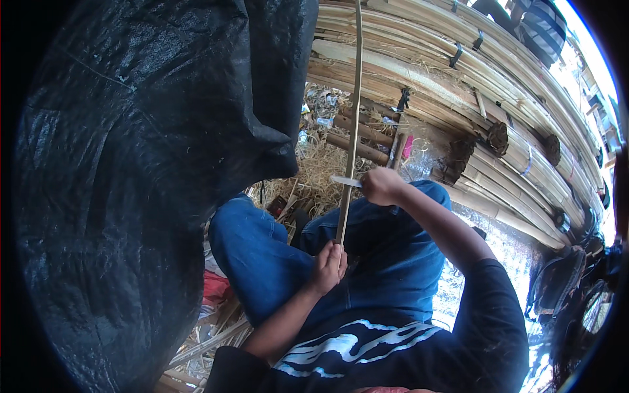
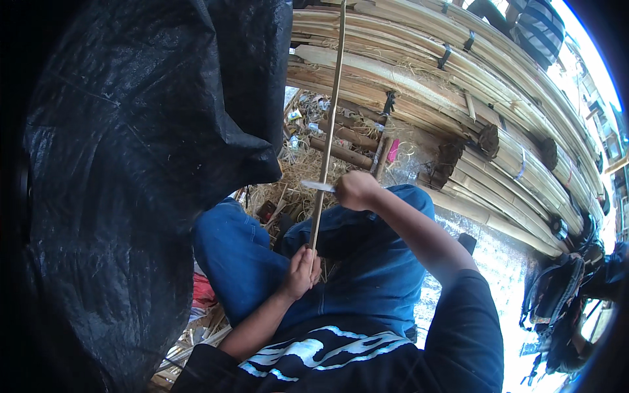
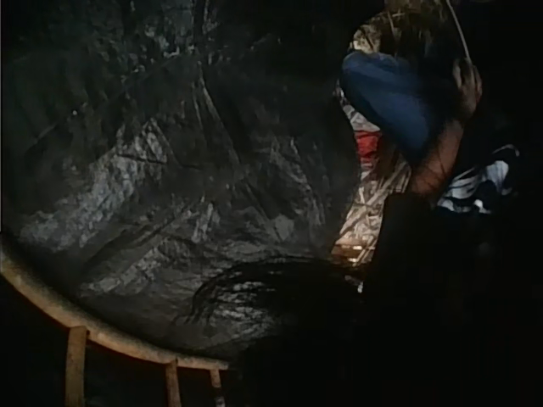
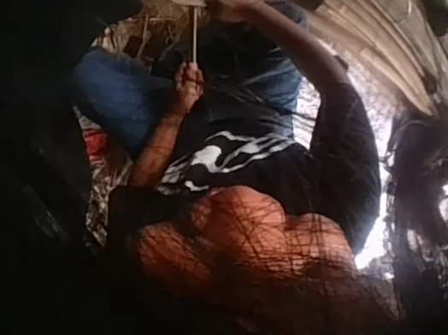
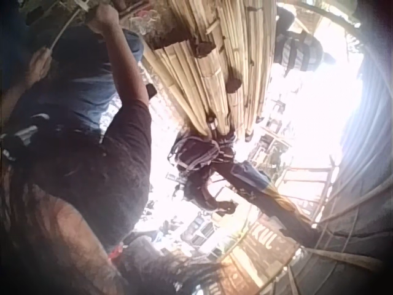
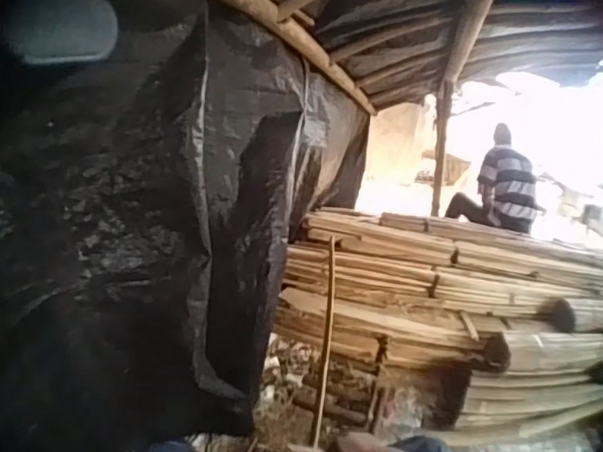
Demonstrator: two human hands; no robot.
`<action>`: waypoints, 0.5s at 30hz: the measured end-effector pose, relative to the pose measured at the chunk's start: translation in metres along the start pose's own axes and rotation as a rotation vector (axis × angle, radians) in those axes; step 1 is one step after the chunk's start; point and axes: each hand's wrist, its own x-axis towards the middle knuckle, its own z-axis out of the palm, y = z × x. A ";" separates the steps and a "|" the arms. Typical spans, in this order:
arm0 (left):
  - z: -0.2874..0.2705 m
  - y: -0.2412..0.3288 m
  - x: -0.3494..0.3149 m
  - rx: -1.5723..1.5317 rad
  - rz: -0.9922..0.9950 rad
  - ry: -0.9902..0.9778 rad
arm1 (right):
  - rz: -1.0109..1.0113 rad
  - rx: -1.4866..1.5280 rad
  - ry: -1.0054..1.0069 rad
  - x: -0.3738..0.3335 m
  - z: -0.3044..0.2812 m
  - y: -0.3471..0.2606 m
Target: The recorder uses a small knife to shave and smooth a long strip of bamboo while sitting in a workshop.
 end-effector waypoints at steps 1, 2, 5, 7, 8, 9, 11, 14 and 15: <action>0.000 0.000 0.000 -0.002 0.000 0.000 | 0.227 0.128 0.006 0.008 -0.010 0.007; 0.001 0.000 0.000 -0.008 0.005 -0.009 | 0.227 0.126 0.005 0.011 -0.014 0.008; 0.003 0.000 0.001 -0.022 0.002 -0.007 | 0.056 -0.027 -0.090 0.019 -0.011 0.008; 0.004 0.002 -0.002 -0.033 -0.018 0.004 | 0.126 -0.025 -0.117 0.020 -0.025 0.008; 0.006 0.003 -0.001 -0.026 0.000 0.004 | 0.028 -0.174 -0.115 0.033 -0.029 0.027; 0.005 0.003 0.002 -0.018 0.025 0.009 | -0.078 -0.325 -0.110 0.042 -0.045 0.030; 0.001 -0.001 -0.001 -0.007 0.019 0.008 | 0.100 0.027 -0.080 0.031 -0.032 0.011; 0.004 0.001 -0.001 -0.035 -0.001 -0.012 | 0.044 -0.166 -0.173 0.049 -0.043 0.041; 0.004 0.003 0.003 -0.073 -0.003 -0.016 | 0.044 -0.226 -0.112 0.061 -0.055 0.048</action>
